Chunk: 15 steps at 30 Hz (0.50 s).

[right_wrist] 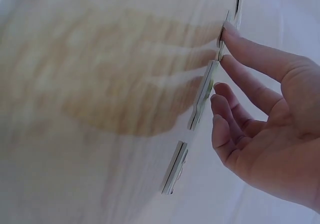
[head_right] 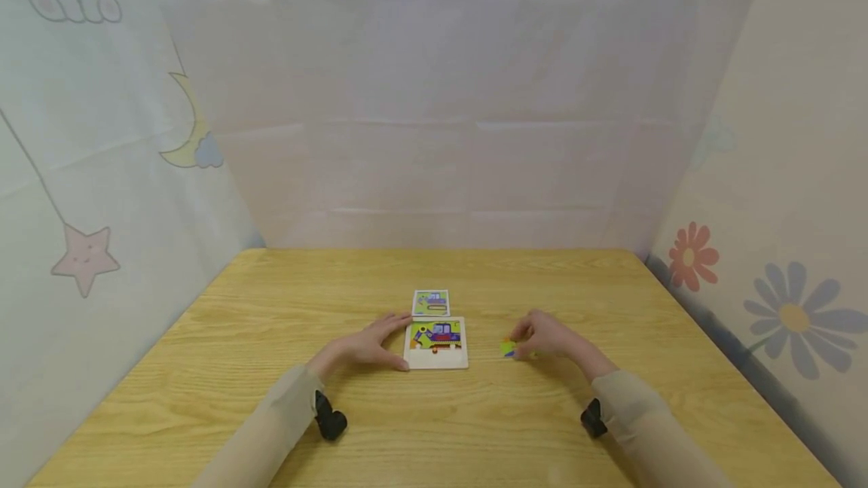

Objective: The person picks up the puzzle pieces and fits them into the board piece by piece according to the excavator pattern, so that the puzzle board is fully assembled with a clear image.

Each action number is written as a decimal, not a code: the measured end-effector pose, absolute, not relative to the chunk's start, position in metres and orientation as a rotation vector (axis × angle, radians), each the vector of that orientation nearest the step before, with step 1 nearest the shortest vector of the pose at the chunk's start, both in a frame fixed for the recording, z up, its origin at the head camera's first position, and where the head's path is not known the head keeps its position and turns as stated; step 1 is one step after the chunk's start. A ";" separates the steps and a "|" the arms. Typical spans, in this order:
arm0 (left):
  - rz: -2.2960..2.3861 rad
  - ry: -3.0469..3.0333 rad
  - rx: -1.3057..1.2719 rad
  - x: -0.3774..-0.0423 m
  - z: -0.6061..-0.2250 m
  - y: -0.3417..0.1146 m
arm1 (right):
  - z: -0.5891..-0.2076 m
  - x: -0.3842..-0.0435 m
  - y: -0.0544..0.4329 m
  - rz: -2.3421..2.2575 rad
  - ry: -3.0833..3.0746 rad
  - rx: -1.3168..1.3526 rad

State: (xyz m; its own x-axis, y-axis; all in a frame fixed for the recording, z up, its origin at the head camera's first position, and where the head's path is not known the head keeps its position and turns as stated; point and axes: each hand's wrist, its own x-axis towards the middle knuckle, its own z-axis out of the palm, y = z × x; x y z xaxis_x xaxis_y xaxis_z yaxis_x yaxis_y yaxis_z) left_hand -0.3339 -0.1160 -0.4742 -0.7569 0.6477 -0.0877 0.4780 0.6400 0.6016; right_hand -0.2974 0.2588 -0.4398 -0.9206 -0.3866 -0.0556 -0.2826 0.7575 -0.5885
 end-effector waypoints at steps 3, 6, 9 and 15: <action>0.819 2.567 0.897 -0.334 -0.474 -0.116 | -0.439 -0.297 0.258 -0.875 2.790 -0.524; 0.818 2.568 0.890 -0.333 -0.473 -0.116 | -0.438 -0.295 0.257 -0.862 2.782 -0.539; 0.824 2.564 0.895 -0.333 -0.473 -0.115 | -0.438 -0.295 0.257 -0.870 2.760 -0.547; 0.816 2.562 0.913 -0.333 -0.472 -0.115 | -0.440 -0.298 0.258 -0.951 2.722 -0.590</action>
